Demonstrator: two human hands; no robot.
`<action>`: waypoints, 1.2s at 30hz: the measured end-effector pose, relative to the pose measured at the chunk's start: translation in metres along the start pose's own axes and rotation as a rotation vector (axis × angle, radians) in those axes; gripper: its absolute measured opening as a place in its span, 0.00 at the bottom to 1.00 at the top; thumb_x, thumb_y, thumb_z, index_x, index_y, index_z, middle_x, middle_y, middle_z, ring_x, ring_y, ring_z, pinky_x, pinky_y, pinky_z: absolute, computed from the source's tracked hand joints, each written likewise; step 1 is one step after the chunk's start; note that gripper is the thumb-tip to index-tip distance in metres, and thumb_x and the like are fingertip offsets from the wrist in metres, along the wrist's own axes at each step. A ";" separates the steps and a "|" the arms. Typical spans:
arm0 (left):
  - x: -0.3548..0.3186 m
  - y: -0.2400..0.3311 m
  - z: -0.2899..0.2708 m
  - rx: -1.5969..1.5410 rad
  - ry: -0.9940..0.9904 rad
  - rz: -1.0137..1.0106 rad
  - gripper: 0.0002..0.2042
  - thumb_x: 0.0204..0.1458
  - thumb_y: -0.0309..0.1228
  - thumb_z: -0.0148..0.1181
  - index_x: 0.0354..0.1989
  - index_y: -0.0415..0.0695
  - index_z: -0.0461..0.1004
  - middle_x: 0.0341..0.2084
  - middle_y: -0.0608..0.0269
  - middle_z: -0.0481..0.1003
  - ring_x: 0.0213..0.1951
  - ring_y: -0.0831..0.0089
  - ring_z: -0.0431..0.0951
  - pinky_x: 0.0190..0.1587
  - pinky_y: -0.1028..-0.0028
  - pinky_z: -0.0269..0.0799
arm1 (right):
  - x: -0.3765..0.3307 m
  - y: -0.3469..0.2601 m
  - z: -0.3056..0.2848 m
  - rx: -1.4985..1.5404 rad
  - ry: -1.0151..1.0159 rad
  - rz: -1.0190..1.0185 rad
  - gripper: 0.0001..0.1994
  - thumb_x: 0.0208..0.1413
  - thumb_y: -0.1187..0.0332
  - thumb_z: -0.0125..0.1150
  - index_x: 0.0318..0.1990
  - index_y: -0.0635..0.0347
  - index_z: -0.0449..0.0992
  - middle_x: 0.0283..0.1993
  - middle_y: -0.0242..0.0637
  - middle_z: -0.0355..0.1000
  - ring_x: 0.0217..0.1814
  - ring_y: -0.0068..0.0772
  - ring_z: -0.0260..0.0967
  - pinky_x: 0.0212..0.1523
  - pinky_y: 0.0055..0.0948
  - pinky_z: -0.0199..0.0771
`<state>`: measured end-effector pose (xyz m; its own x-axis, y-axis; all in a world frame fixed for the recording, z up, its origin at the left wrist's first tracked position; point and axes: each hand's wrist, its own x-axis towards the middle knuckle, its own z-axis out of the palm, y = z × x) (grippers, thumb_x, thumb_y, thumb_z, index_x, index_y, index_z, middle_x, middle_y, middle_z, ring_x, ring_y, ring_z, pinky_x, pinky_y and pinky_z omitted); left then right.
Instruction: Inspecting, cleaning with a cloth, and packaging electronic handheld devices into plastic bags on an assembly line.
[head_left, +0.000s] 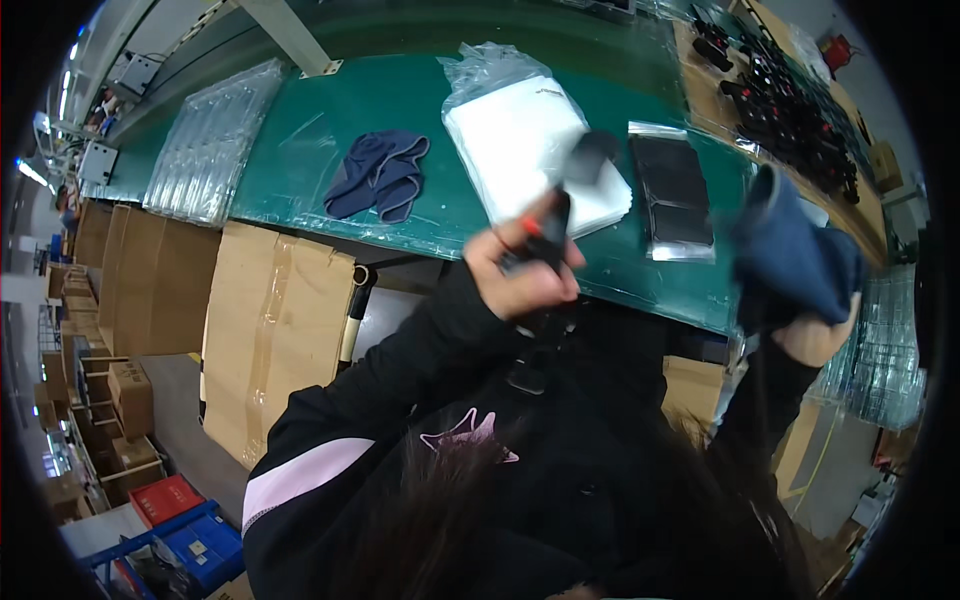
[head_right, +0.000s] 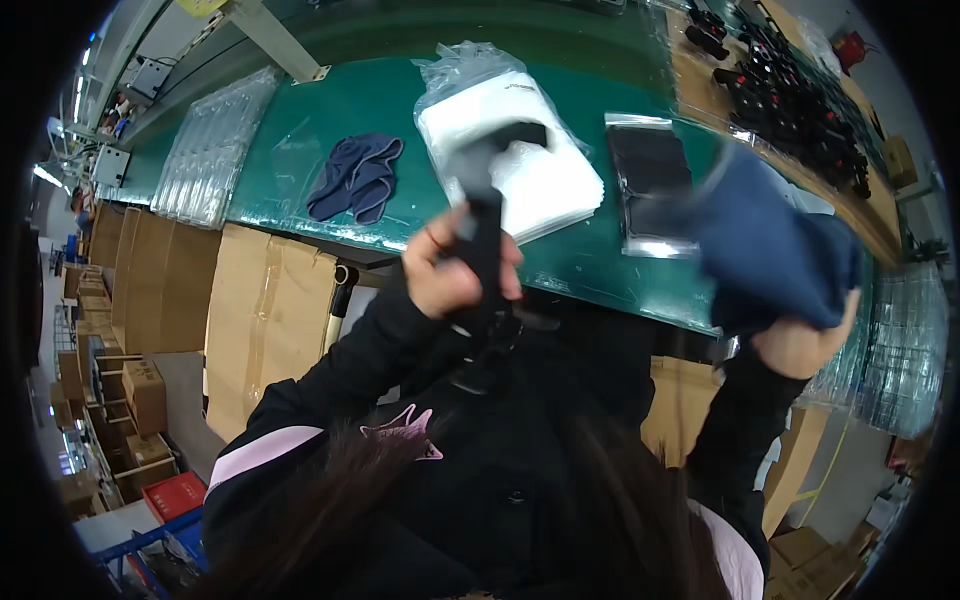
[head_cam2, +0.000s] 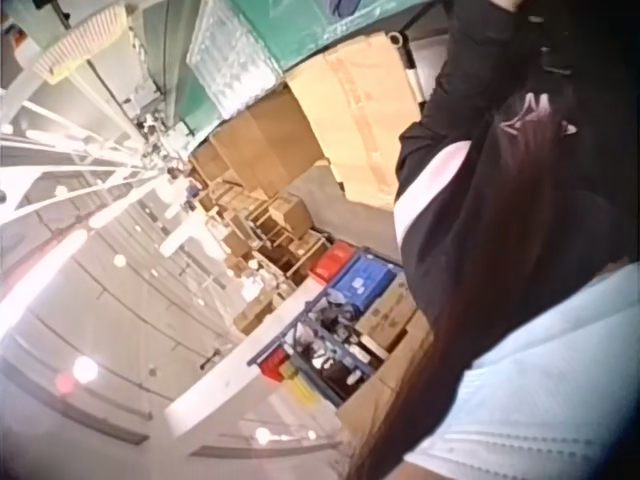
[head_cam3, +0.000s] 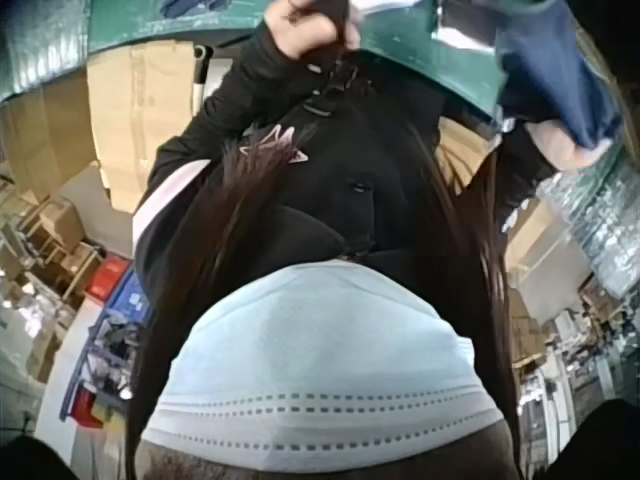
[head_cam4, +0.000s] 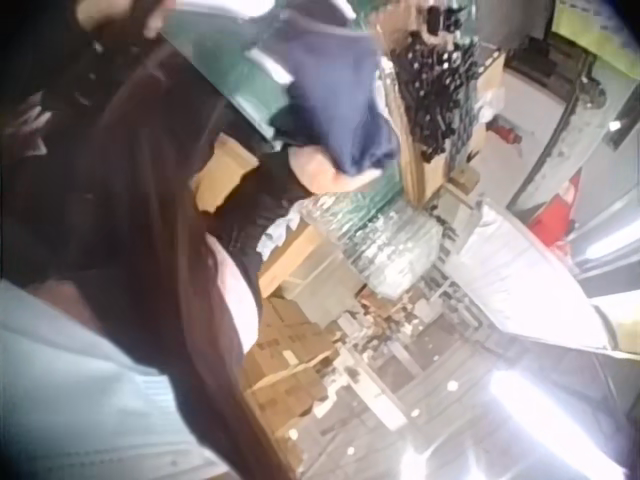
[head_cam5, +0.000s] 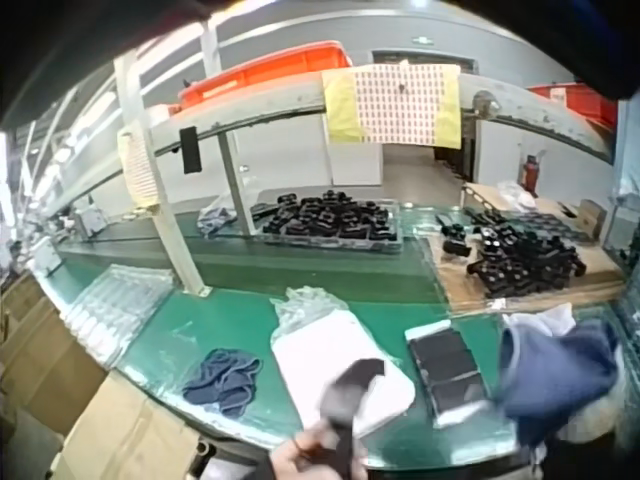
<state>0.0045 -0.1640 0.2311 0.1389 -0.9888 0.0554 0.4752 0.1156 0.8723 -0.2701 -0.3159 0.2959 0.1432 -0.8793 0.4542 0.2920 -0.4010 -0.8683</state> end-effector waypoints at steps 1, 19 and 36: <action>0.003 0.003 -0.008 -0.202 0.039 -0.036 0.29 0.47 0.43 0.61 0.55 0.40 0.62 0.37 0.57 0.72 0.33 0.65 0.76 0.36 0.69 0.74 | 0.008 0.012 -0.009 -0.007 0.006 -0.002 0.11 0.54 0.73 0.52 0.44 0.68 0.68 0.44 0.42 0.70 0.44 0.32 0.70 0.48 0.28 0.69; 0.021 0.003 0.020 1.012 -0.269 0.306 0.28 0.47 0.28 0.57 0.60 0.43 0.60 0.57 0.45 0.61 0.57 0.55 0.65 0.59 0.65 0.54 | -0.072 0.050 0.073 0.206 -0.309 0.685 0.24 0.52 0.71 0.58 0.56 0.69 0.62 0.45 0.36 0.71 0.44 0.21 0.68 0.44 0.22 0.69; 0.046 0.019 -0.226 1.388 0.457 -0.053 0.13 0.53 0.33 0.55 0.44 0.40 0.71 0.28 0.56 0.76 0.30 0.68 0.75 0.37 0.71 0.70 | -0.050 0.054 0.056 0.460 -0.089 0.528 0.26 0.48 0.79 0.55 0.57 0.68 0.58 0.50 0.40 0.68 0.54 0.29 0.64 0.56 0.28 0.60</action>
<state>0.2164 -0.1858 0.1398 0.5316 -0.8428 0.0840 -0.6765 -0.3628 0.6408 -0.2083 -0.2788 0.2374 0.4469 -0.8942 0.0269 0.5297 0.2402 -0.8135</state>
